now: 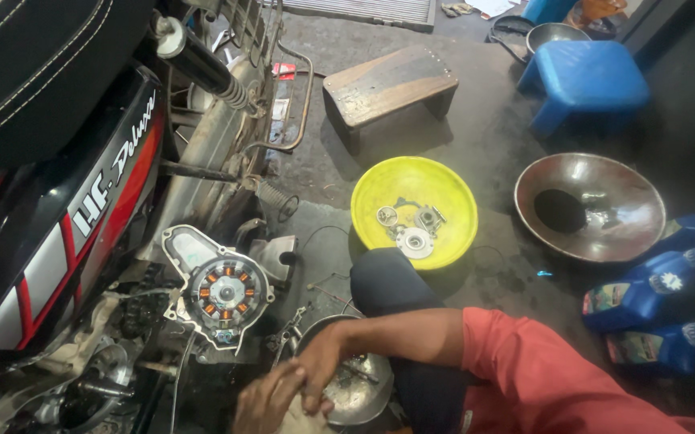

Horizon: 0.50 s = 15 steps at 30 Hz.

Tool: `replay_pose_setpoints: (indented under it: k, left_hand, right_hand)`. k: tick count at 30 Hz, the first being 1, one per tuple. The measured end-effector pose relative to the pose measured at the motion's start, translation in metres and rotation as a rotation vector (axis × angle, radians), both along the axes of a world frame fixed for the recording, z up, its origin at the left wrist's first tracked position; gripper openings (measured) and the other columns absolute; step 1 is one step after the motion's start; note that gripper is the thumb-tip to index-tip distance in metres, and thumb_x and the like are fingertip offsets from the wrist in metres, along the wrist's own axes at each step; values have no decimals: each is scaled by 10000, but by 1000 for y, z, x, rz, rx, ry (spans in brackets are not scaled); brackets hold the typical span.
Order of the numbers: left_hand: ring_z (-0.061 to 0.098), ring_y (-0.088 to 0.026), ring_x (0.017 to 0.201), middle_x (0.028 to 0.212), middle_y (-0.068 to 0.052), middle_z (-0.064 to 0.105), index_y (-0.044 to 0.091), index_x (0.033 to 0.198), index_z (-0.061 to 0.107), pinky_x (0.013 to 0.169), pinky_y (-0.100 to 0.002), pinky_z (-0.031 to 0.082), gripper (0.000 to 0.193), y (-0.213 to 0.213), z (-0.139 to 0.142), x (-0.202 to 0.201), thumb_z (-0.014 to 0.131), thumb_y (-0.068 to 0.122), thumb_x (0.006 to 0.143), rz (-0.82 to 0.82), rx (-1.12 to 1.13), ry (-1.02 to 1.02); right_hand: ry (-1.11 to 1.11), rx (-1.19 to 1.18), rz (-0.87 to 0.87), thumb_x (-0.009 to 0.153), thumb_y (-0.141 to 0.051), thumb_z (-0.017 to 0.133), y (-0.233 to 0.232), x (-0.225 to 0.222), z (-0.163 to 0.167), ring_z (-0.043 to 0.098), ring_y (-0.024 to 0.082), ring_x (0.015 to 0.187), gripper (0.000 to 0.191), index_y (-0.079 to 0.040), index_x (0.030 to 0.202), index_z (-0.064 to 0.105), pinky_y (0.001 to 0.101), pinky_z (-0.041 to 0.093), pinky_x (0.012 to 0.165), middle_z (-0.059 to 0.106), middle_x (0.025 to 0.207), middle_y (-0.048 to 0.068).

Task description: The person is repairing a motorcycle engine, specifically working on the stator assembly. They use a cloth to wipe grease from the engine casing and surrounding components, then place the cloth into a metal bowl.

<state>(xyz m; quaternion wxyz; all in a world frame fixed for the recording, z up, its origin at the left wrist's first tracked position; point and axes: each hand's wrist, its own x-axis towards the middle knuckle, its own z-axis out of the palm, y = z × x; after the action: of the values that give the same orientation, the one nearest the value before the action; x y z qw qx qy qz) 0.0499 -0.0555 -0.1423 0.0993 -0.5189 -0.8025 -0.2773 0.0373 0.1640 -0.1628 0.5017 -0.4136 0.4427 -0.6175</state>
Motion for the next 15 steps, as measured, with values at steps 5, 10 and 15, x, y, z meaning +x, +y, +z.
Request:
replay_pose_setpoints:
  k: [5, 10, 15]
  left_hand:
    - [619, -186, 1276, 1475, -4, 599, 144, 1496, 480, 1084, -382, 425, 749, 9, 10, -11, 727, 278, 801, 257, 7, 107]
    - [613, -215, 1275, 1463, -72, 580, 104, 1498, 445, 1061, -388, 452, 746, 0, -9, -25, 685, 267, 810, 154, 206, -514]
    - [619, -218, 1263, 1447, -78, 587, 99, 1489, 453, 1054, -388, 459, 744, 4, -15, -24, 694, 262, 805, 332, 411, -682]
  right_hand:
    - [-47, 191, -116, 987, -216, 680, -2, 6, 5, 748, 219, 858, 307, 64, 1113, 691, 355, 617, 730, 761, 961, 133]
    - [-45, 155, -374, 1090, -300, 646, -12, 6, 21, 685, 190, 873, 358, 56, 1116, 664, 347, 567, 751, 719, 959, 117]
    - [-32, 328, -874, 1048, -380, 558, -3, -4, 52, 690, 135, 1008, 378, -77, 1263, 630, 301, 569, 901, 707, 1096, 13]
